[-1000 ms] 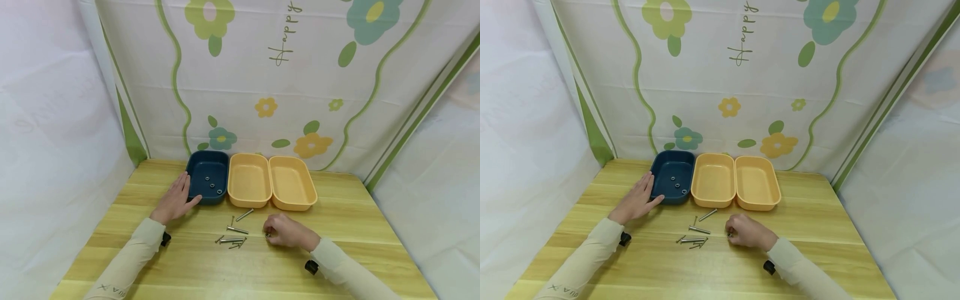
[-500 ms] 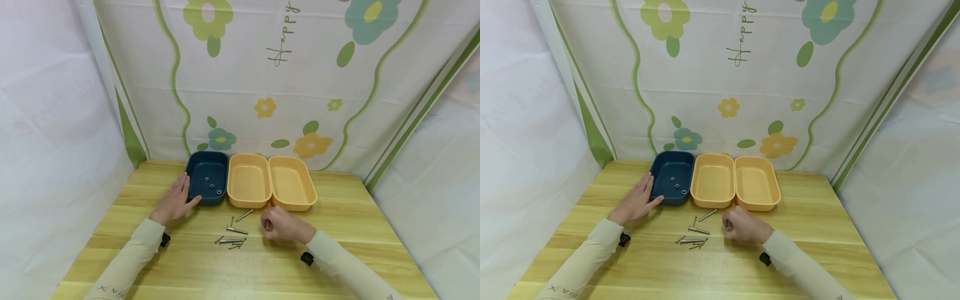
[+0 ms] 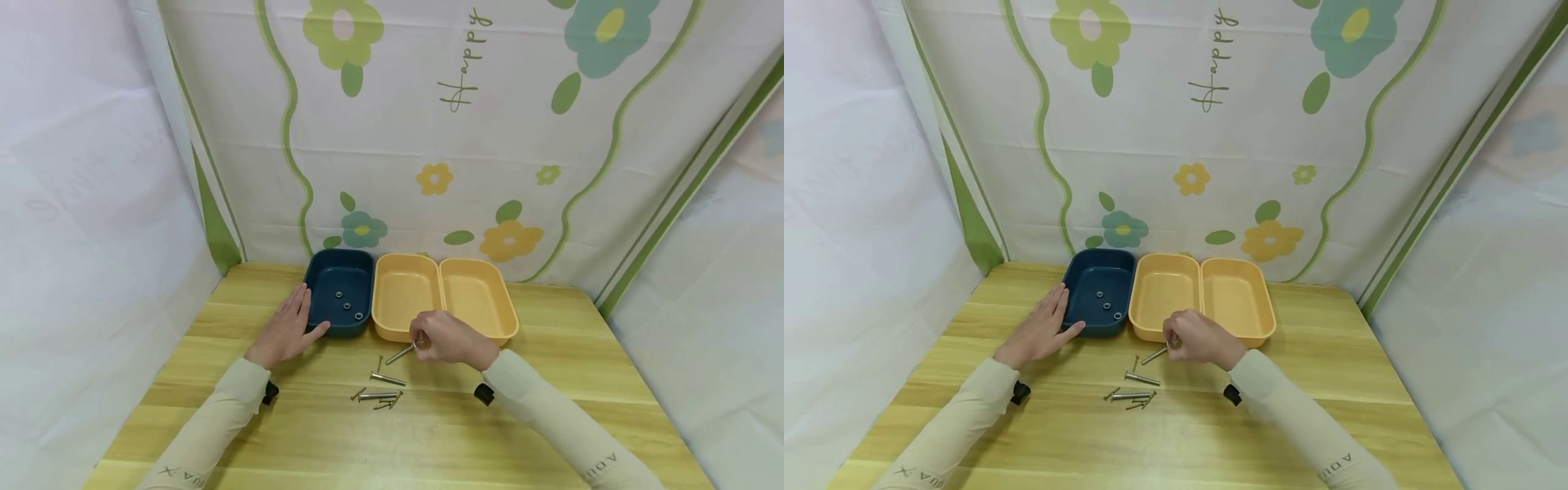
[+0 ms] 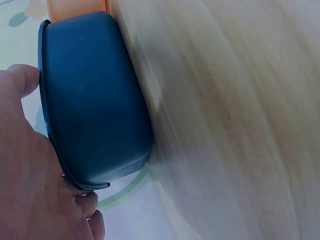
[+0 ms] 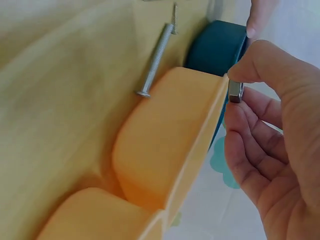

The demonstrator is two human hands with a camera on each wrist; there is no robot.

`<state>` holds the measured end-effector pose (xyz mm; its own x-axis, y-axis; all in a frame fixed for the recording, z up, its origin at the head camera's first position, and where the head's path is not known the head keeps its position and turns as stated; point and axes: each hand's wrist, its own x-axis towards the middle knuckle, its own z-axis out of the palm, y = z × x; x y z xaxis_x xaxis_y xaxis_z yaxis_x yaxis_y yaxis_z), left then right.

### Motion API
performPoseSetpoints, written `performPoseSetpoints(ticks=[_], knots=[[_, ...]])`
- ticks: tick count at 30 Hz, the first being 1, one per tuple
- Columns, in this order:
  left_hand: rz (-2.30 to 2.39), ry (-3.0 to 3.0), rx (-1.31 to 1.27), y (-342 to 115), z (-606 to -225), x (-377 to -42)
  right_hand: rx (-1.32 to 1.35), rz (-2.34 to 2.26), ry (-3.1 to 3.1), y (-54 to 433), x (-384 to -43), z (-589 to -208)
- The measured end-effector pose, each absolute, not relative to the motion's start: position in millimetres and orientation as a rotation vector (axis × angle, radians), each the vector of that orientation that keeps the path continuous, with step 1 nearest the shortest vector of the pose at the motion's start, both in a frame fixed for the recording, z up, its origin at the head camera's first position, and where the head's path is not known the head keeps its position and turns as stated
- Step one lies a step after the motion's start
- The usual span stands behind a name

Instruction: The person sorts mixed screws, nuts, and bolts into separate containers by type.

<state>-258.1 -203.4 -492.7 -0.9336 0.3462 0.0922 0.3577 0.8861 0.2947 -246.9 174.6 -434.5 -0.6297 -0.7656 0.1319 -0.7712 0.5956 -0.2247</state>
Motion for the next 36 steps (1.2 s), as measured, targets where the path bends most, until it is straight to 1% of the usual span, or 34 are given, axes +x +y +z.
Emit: performPoseSetpoints(ticks=[8,15,25,36], knots=[[-0.501,-3.011,-0.561,-204,-494,-258,1.319,0.405,-2.765,153,-263,-420],[-0.487,-2.994,-0.569,-203,-492,-257,1.358,0.365,-2.720,123,-274,-413],[-0.466,-3.015,-0.550,-203,-494,-257,1.348,0.270,-2.747,76,-289,-417],[-0.467,-3.019,-0.554,-204,-494,-258,1.299,0.363,-2.718,50,-309,-432]])
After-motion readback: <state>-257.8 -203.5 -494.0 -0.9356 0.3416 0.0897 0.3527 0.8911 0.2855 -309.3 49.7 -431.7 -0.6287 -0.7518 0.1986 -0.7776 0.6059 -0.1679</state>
